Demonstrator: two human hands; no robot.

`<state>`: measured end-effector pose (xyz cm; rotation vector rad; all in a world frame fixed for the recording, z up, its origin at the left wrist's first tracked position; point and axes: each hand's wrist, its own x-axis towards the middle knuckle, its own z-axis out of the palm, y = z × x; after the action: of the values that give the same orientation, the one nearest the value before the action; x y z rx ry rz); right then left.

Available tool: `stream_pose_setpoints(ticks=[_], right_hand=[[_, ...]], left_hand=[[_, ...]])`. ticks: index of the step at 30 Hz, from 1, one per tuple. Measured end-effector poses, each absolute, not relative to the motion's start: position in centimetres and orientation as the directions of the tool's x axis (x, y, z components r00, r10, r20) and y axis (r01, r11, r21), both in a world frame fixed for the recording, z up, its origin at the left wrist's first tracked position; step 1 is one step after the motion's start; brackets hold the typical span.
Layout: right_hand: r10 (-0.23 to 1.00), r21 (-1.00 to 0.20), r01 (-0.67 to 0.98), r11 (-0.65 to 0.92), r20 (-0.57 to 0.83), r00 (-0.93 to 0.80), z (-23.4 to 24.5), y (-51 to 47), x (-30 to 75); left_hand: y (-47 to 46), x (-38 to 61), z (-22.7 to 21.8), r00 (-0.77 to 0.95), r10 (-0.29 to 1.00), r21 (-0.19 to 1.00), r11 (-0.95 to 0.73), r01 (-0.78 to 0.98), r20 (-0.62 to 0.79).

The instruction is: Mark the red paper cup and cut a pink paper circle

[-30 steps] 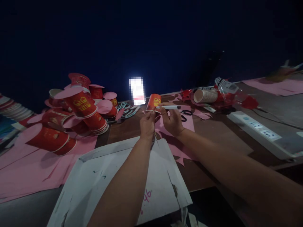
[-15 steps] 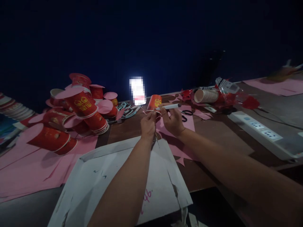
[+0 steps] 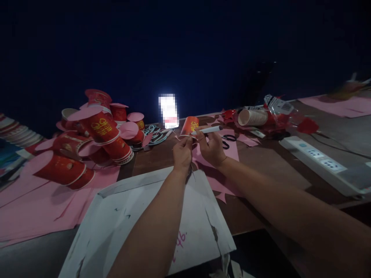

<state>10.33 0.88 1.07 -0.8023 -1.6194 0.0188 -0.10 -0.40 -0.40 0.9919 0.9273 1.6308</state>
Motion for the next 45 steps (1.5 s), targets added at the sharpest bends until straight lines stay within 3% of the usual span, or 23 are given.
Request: stream_pose_setpoints(ticks=[6, 16, 25, 45], right_hand=[[0.489, -0.423, 0.469, 0.776, 0.872, -0.022, 1.3, 0.7, 10.3], [0.540, -0.519, 0.416, 0.747, 0.838, 0.077, 1.2, 0.7, 10.4], [0.475, -0.422, 0.465, 0.778, 0.880, 0.004, 1.1, 0.6, 10.3], [0.492, -0.425, 0.485, 0.764, 0.870, -0.013, 1.4, 0.6, 10.4]], left_hand=[[-0.4, -0.2, -0.3, -0.196, 0.966, 0.918, -0.224, -0.326, 0.166], [-0.5, -0.2, 0.6, -0.219, 0.976, 0.770, -0.138, -0.623, -0.002], [-0.6, -0.1, 0.2, -0.184, 0.979, 0.793, -0.180, -0.581, 0.087], [-0.2, -0.2, -0.4, -0.181, 0.981, 0.789, -0.166, -0.591, 0.070]])
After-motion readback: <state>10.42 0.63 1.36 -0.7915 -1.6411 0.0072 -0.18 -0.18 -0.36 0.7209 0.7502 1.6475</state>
